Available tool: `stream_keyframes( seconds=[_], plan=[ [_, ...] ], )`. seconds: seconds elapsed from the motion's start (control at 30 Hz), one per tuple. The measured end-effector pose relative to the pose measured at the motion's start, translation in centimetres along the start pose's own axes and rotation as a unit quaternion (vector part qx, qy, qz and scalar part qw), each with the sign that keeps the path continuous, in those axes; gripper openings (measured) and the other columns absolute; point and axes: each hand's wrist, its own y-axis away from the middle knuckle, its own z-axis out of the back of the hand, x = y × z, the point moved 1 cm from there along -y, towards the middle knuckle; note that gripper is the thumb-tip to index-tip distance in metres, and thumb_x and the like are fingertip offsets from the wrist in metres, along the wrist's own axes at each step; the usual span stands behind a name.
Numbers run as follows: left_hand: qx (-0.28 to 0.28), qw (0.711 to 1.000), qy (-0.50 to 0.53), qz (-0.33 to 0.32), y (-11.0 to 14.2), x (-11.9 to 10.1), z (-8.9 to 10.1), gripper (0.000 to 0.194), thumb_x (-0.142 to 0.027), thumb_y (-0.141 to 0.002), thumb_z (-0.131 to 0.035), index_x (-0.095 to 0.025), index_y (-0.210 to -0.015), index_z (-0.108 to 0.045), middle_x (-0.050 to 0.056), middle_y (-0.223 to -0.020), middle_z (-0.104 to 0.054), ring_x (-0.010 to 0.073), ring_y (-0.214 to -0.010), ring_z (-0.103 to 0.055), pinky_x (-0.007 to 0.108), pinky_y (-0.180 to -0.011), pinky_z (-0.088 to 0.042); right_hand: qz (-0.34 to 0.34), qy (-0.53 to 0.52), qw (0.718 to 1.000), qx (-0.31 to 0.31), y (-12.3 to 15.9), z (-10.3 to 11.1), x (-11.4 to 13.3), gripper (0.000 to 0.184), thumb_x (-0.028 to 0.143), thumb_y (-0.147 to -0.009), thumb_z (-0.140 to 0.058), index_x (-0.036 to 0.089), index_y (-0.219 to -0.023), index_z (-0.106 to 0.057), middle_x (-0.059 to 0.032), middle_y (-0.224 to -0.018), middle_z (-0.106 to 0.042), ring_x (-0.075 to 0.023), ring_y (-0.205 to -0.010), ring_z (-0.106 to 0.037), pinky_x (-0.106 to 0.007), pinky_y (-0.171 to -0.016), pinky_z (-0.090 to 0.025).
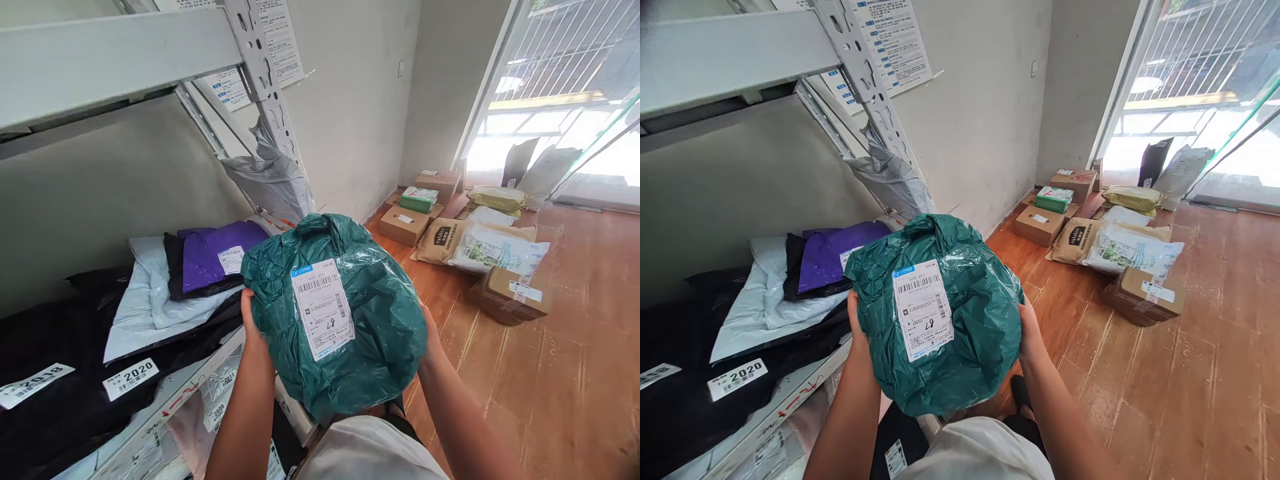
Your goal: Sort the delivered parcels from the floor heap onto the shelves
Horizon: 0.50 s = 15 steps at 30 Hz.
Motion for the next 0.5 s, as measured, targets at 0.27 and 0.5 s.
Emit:
stream_keyframes(
  seconds=[0.27,0.5],
  plan=[
    [-0.020,0.999,0.030,0.019,0.6,0.2,-0.3,0.017,-0.038,-0.068,-0.059,-0.023,-0.059,-0.056,0.000,-0.064,-0.069,0.0223,-0.063,-0.068,0.038,-0.062,-0.061,0.048,0.050,0.998,-0.003,-1.0,3.2,-3.0,0.021,0.033,-0.076,-0.069,0.024,-0.096,-0.068,-0.0019,-0.096,-0.072,-0.0185,-0.083,-0.064,-0.032,-0.076,-0.056],
    [-0.047,0.998,0.021,0.024,0.1,0.0,1.0,0.012,-0.034,-0.064,-0.060,-0.022,-0.066,-0.061,-0.001,-0.064,-0.070,0.0199,-0.059,-0.066,0.037,-0.069,-0.060,0.036,0.035,0.999,-0.008,-0.9,3.0,-3.9,0.020,0.039,-0.073,-0.072,0.026,-0.088,-0.070,-0.0008,-0.090,-0.073,-0.0194,-0.080,-0.065,-0.032,-0.072,-0.056]
  ],
)
